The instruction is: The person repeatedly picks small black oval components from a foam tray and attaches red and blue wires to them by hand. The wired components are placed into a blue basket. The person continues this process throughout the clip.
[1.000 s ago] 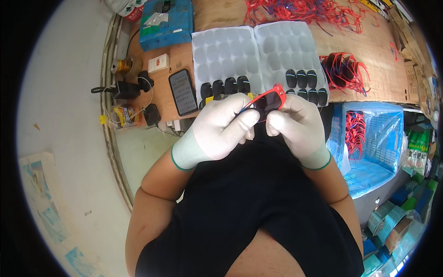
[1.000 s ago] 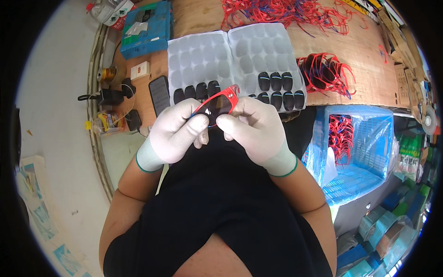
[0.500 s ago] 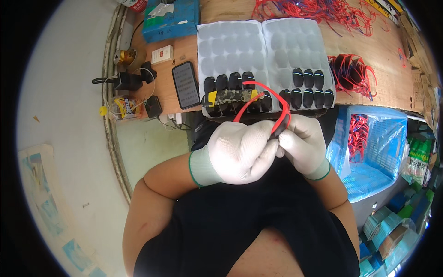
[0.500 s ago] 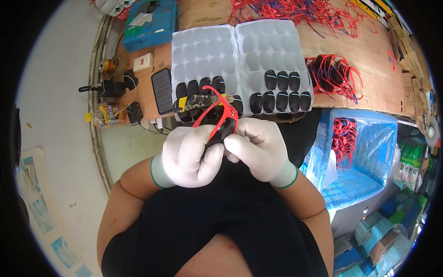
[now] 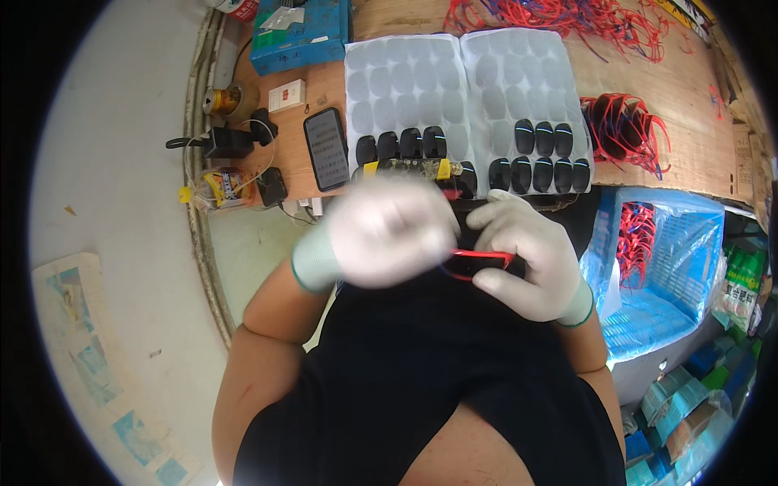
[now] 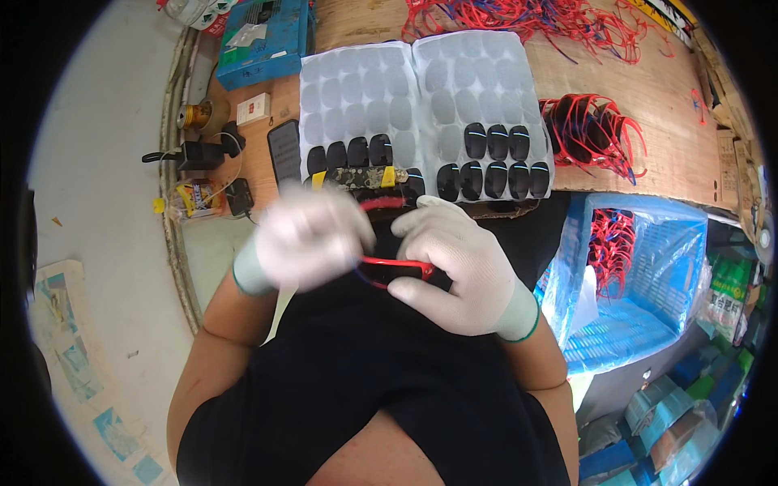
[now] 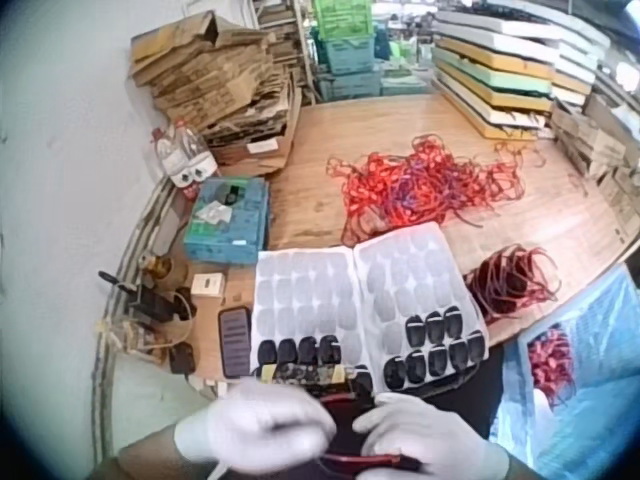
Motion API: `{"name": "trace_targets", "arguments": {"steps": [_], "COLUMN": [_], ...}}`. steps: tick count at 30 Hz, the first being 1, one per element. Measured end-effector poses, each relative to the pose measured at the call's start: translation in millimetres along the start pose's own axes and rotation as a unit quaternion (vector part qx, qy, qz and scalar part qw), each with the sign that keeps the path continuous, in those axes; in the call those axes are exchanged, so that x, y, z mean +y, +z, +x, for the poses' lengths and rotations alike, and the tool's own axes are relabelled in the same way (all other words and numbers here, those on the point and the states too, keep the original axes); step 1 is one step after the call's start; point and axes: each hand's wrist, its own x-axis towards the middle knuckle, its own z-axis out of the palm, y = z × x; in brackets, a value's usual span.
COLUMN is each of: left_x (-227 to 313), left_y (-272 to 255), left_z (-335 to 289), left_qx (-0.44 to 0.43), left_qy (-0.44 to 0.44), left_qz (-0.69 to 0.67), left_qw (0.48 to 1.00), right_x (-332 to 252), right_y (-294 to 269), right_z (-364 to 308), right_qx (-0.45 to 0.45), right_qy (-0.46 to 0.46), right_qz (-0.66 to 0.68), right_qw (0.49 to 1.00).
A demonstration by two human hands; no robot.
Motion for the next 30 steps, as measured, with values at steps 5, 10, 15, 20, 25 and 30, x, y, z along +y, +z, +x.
{"name": "trace_targets", "arguments": {"steps": [5, 10, 15, 20, 25, 30], "left_x": [-87.8, -115.8, -90.6, -25.1, -6.7, -0.3], "left_y": [-48.3, -60.9, -62.6, -21.1, 28.2, 31.8], "left_z": [-24.1, -49.6, -51.7, -26.7, -2.4, 7.6], "left_qx": [0.142, 0.147, 0.289, 0.269, 0.183, 0.091], "left_qy": [-0.499, -0.519, -0.479, -0.254, -0.268, -0.298], "left_qz": [0.311, 0.104, 0.014, -0.362, -0.442, -0.583], "left_qw": [0.797, 0.835, 0.828, 0.856, 0.837, 0.75], "right_x": [0.4, -7.1, 0.9, 9.5, -4.5, -10.1], "right_y": [3.5, 8.4, 17.3, 22.9, 27.4, 19.7], "right_z": [-13.1, -6.1, -12.3, -9.5, 4.1, 1.9], "right_qx": [0.165, 0.162, 0.161, 0.156, 0.131, 0.082], "right_qy": [0.113, 0.133, 0.121, 0.154, 0.186, 0.131], "right_qz": [0.086, 0.041, 0.191, 0.188, 0.135, 0.09], "right_qw": [0.976, 0.977, 0.961, 0.957, 0.965, 0.984]}}
